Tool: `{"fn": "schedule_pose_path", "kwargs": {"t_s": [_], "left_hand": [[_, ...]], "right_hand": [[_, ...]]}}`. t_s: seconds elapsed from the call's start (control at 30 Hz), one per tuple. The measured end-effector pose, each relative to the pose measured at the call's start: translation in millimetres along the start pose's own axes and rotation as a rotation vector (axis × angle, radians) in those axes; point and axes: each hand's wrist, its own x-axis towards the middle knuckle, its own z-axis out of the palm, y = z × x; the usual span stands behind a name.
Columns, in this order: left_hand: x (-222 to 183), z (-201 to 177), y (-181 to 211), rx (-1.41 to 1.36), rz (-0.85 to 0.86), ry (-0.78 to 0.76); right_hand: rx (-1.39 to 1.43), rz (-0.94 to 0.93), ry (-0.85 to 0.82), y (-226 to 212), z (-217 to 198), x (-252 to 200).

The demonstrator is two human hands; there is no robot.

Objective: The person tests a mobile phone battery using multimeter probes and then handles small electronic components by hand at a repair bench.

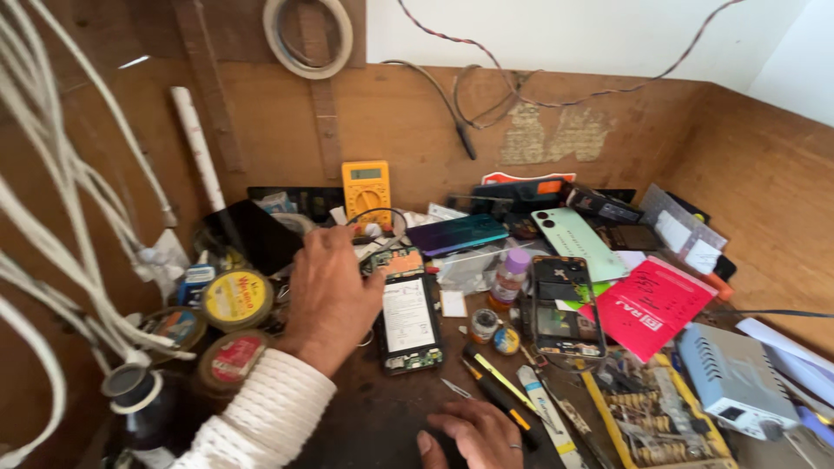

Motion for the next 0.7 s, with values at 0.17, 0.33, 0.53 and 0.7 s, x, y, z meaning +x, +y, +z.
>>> {"fn": "schedule_pose_path", "kwargs": {"t_s": [0.17, 0.33, 0.53, 0.7], "left_hand": [[-7, -7, -4, -0.018, 0.072, 0.105], [-16, -12, -6, -0.122, 0.102, 0.091], [-41, -10, 4, -0.235, 0.135, 0.049], [-54, -12, 8, -0.323, 0.060, -0.048]], "right_hand": [[0.035, -0.058, 0.060, 6, 7, 1], [0.021, 0.005, 0.007, 4, 5, -2], [-0.007, 0.007, -0.042, 5, 3, -1], [-0.012, 0.033, -0.092, 6, 0, -1]]}}
